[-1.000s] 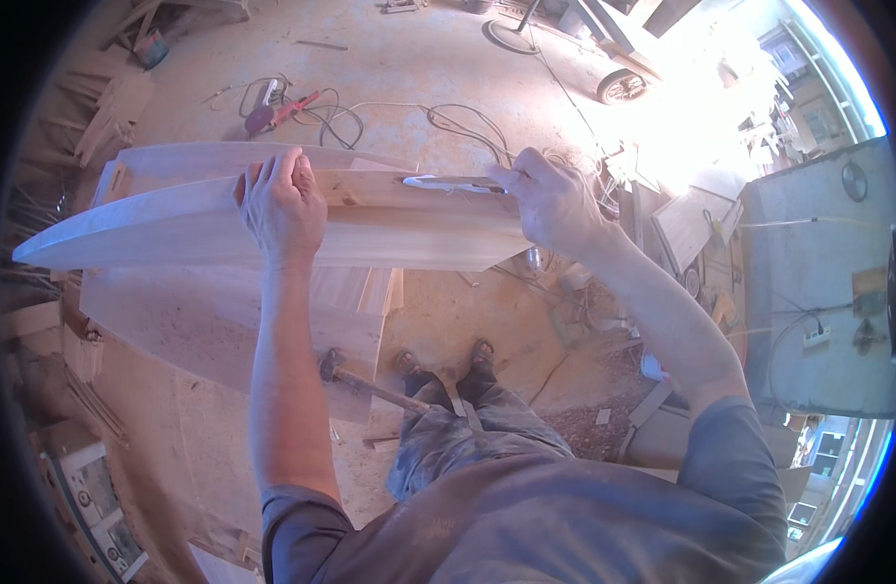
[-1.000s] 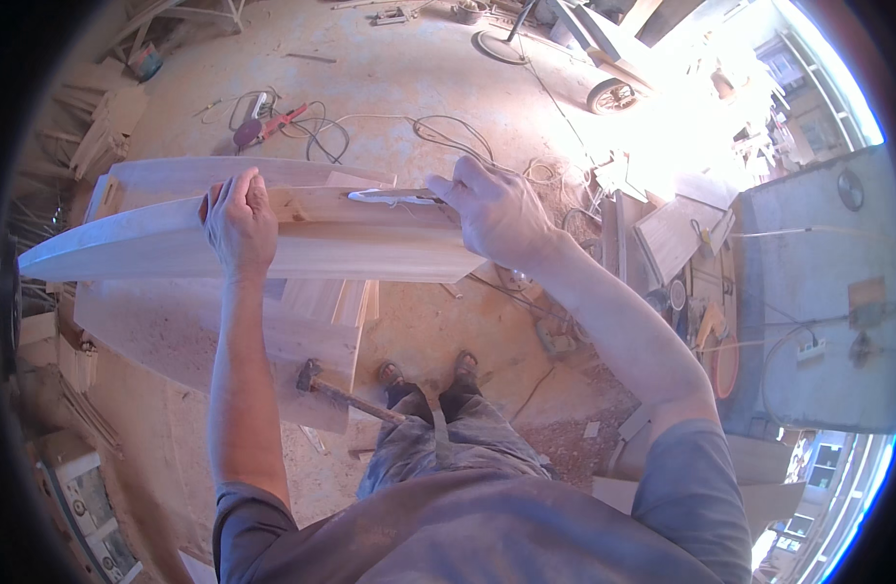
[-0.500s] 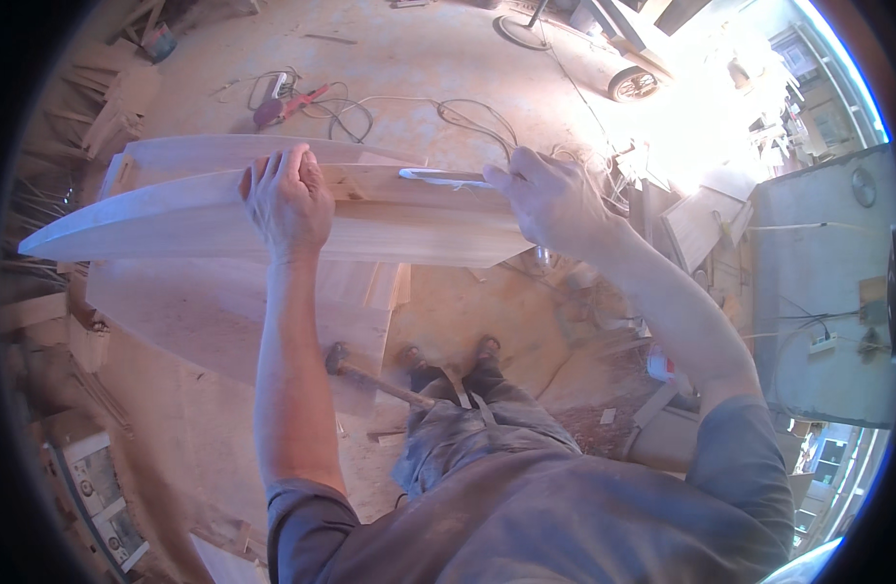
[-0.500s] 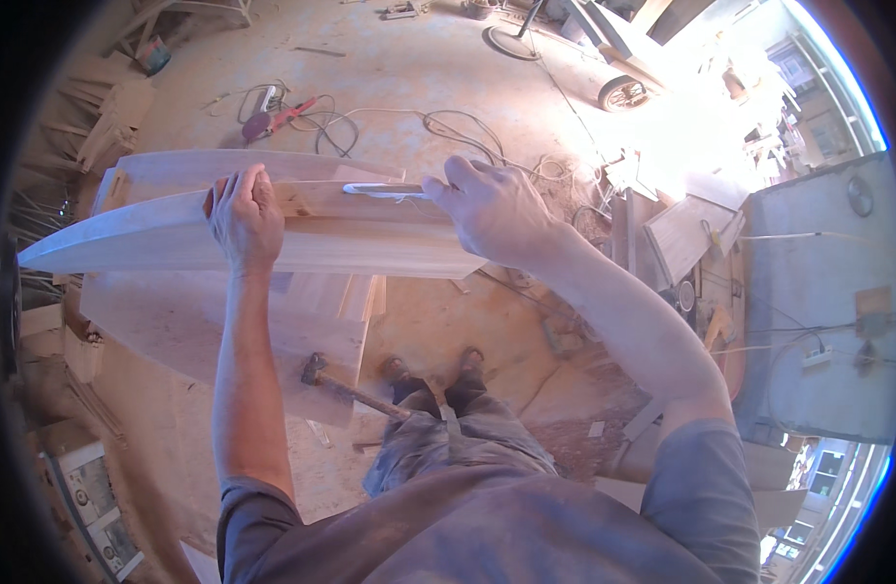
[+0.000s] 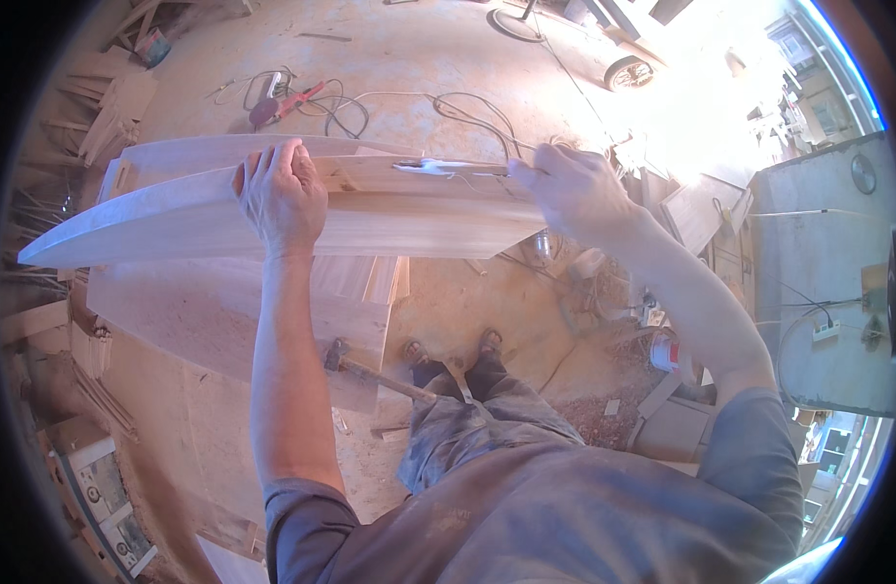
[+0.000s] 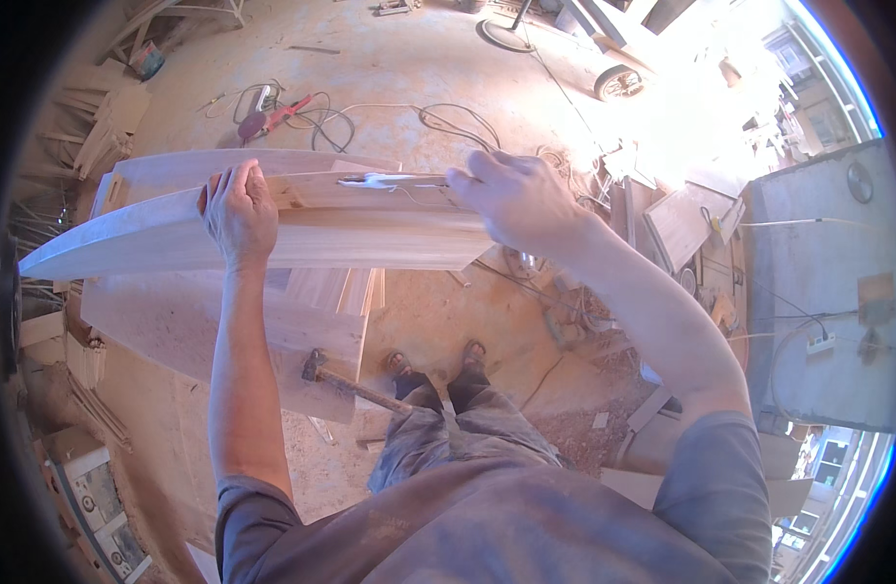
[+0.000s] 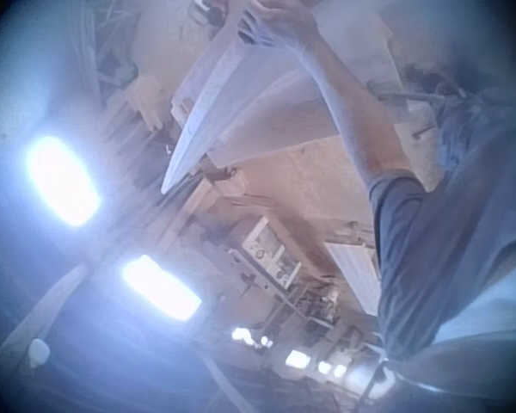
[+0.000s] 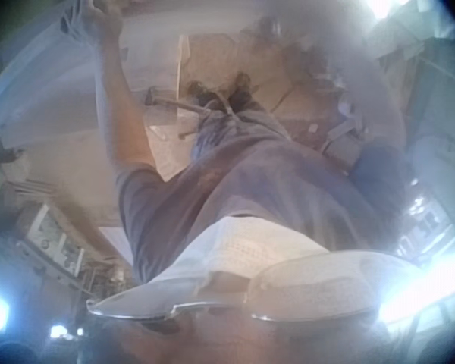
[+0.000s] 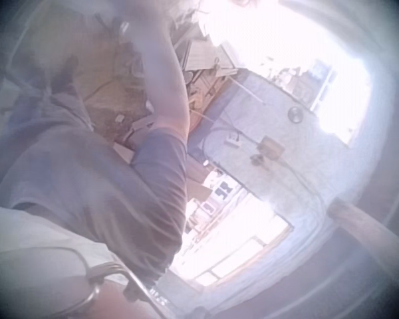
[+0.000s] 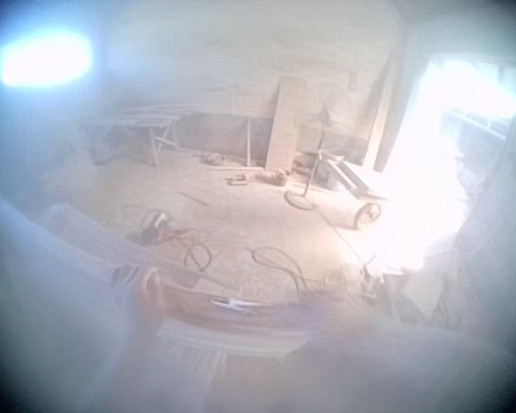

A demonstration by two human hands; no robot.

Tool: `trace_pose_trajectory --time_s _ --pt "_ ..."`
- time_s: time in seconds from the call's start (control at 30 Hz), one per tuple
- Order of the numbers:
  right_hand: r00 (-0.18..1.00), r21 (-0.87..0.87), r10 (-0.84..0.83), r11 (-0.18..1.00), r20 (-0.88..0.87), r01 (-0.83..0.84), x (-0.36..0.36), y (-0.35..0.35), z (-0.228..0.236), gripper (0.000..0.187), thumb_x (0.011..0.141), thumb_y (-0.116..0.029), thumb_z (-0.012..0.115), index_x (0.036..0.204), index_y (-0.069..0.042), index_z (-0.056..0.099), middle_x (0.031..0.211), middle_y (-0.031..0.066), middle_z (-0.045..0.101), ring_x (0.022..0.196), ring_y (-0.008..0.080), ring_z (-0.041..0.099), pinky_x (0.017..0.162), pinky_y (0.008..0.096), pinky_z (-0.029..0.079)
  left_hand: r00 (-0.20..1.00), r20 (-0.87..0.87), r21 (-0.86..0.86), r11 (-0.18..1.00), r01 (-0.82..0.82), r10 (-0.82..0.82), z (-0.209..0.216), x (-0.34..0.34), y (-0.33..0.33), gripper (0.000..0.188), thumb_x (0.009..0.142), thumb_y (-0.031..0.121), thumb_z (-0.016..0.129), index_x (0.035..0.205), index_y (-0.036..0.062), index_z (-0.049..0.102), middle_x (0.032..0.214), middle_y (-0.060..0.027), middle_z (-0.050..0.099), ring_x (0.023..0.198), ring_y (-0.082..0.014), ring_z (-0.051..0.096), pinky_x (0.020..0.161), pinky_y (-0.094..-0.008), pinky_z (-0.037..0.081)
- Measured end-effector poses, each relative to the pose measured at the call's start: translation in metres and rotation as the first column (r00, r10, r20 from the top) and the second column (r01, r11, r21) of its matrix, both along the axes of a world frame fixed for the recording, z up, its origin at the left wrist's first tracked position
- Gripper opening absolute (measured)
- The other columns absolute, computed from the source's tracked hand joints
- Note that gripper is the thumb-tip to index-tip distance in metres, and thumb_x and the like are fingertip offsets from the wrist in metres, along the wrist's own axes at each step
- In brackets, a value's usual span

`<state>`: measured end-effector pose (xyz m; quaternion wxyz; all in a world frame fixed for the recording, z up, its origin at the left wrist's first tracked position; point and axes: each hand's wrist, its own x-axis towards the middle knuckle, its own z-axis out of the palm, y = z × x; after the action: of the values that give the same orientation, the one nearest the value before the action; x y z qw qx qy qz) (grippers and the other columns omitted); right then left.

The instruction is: The person applies a white substance from a bucket to a wooden joint with a stick, hammers the wood into position, and then uses an angle grinder on the surface.

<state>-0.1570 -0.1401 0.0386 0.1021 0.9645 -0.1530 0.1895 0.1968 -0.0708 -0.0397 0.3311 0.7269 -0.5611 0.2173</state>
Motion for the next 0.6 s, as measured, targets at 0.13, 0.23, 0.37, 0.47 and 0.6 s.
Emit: trace_pose_trajectory --time_s 0.13,0.23,0.37,0.47,0.6 --pt "0.996 -0.053 -0.058 0.997 -0.06 0.055 -0.044 0.001 0.0 0.043 0.075 -0.003 0.071 0.118 -0.004 0.067 0.085 0.0041 0.053 0.068 0.0186 0.06 0.052 0.0313 0.053 1.0 0.0 0.006 1.0 -0.009 0.009 0.0 -0.003 -0.002 0.017 0.097 0.022 0.063 0.103 0.0125 0.075 0.094 -0.0013 0.074 0.103 -0.0236 0.064 0.102 -0.0433 0.041" --pt "0.995 -0.097 -0.021 0.995 -0.101 0.012 -0.069 0.003 -0.002 0.043 0.075 -0.003 0.071 0.118 -0.003 0.068 0.083 0.0035 0.052 0.065 0.0179 0.059 0.051 0.0311 0.052 1.0 0.001 0.017 1.0 -0.017 0.017 -0.005 0.001 -0.003 0.019 0.097 0.023 0.062 0.104 0.0123 0.075 0.096 -0.0028 0.074 0.105 -0.0244 0.064 0.102 -0.0435 0.041" --pt "0.994 -0.114 -0.04 0.993 -0.101 0.028 -0.094 0.013 0.011 0.041 0.076 -0.005 0.072 0.117 -0.002 0.068 0.082 0.0028 0.051 0.066 0.0162 0.059 0.052 0.03 0.052 0.999 0.009 0.023 0.999 -0.04 0.04 -0.008 0.003 -0.004 0.021 0.098 0.024 0.061 0.106 0.0123 0.076 0.098 -0.0039 0.074 0.105 -0.0254 0.064 0.103 -0.0443 0.04" --pt "0.983 -0.117 -0.143 0.985 -0.112 0.13 -0.096 0.023 0.017 0.04 0.077 -0.005 0.071 0.117 -0.002 0.068 0.084 0.0025 0.052 0.069 0.0153 0.061 0.053 0.0295 0.053 0.998 0.024 0.024 0.998 -0.05 0.05 -0.01 0.003 -0.004 0.021 0.098 0.024 0.06 0.107 0.0125 0.076 0.099 -0.0035 0.075 0.105 -0.0256 0.064 0.103 -0.0445 0.04" --pt "0.989 -0.064 -0.139 0.989 -0.04 0.137 -0.064 0.023 0.004 0.042 0.077 -0.002 0.071 0.119 -0.006 0.069 0.087 0.003 0.052 0.071 0.0169 0.061 0.054 0.0317 0.052 0.999 0.029 0.03 0.999 -0.038 0.037 -0.01 0.002 -0.006 0.021 0.098 0.023 0.06 0.107 0.0129 0.076 0.1 -0.0029 0.075 0.105 -0.0255 0.064 0.103 -0.0441 0.04"
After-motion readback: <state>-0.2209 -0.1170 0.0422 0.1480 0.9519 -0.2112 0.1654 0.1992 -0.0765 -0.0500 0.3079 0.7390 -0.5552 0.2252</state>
